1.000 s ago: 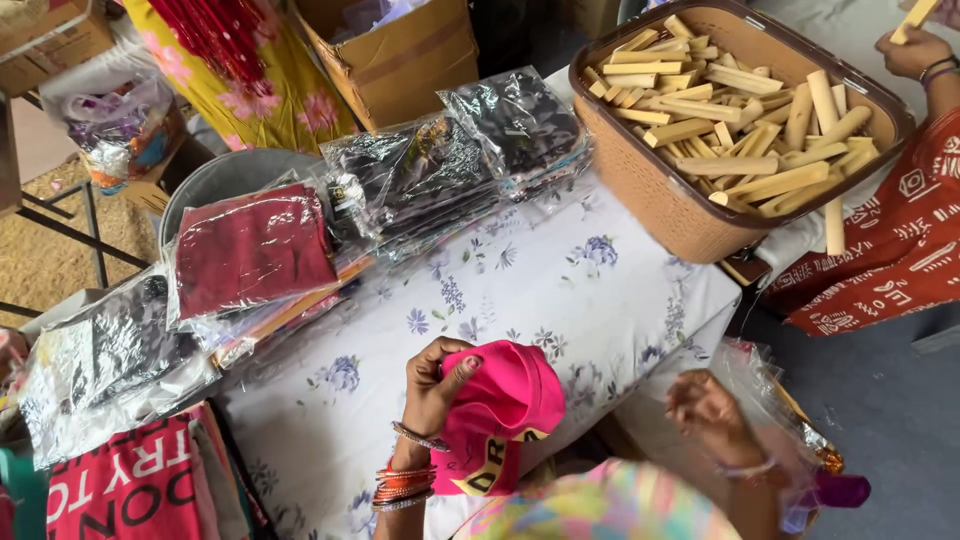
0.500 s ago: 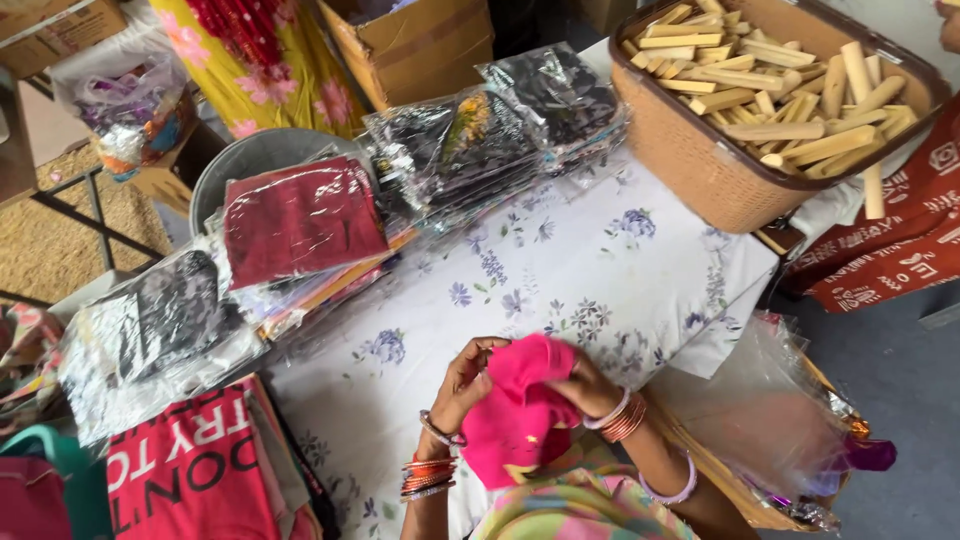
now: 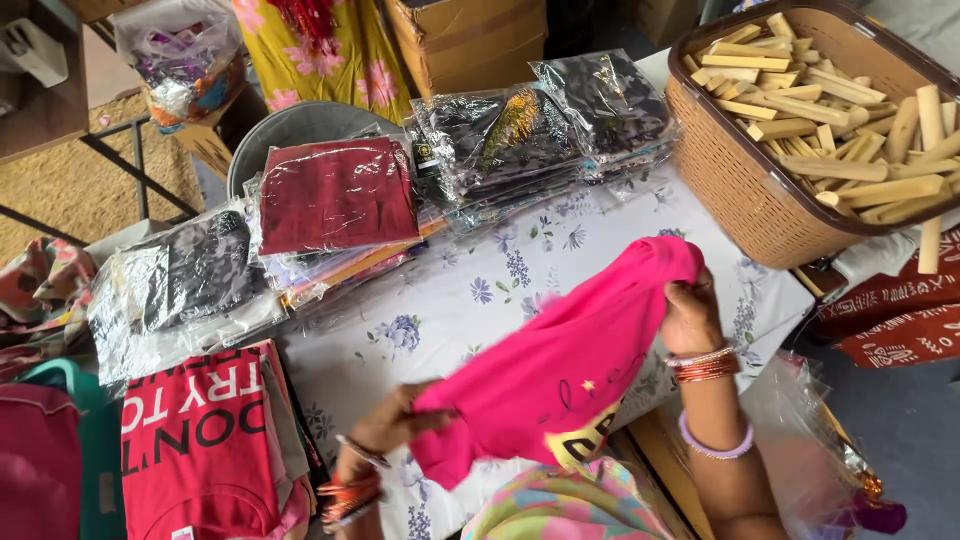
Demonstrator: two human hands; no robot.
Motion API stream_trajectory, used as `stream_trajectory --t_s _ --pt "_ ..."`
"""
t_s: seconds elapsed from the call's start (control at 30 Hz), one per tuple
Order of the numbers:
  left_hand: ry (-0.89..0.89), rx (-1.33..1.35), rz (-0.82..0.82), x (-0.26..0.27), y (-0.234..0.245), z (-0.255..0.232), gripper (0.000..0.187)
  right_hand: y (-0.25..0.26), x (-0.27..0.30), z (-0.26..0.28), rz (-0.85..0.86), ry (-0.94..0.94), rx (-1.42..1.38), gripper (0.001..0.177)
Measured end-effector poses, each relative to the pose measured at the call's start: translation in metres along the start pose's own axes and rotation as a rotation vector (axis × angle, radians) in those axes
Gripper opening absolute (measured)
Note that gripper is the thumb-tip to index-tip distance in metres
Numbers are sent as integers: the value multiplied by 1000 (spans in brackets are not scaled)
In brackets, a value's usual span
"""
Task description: Folding and stacking multiple colorful t-shirts on a sorting table.
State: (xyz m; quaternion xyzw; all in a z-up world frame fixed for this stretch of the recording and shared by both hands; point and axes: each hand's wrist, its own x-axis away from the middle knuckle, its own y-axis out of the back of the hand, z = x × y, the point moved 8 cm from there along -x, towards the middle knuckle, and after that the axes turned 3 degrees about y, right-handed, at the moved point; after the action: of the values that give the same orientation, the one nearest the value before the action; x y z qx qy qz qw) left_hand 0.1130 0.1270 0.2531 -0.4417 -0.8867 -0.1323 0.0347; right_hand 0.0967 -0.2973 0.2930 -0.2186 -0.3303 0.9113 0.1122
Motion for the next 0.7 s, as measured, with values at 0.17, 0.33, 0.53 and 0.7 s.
stream_trajectory --t_s 0.17,0.33,0.53,0.7 --pt "103 92 -525 -29 78 -2 47 61 -11 6 301 -78 430 44" --pt "-119 822 -667 -154 90 12 44 92 -6 -8 368 -487 131 39" --pt "156 852 -544 -304 49 39 41 143 -16 -29 318 -922 415 75" --pt "87 847 -436 -482 -16 -55 52 277 -84 75 -389 -204 1007 55"
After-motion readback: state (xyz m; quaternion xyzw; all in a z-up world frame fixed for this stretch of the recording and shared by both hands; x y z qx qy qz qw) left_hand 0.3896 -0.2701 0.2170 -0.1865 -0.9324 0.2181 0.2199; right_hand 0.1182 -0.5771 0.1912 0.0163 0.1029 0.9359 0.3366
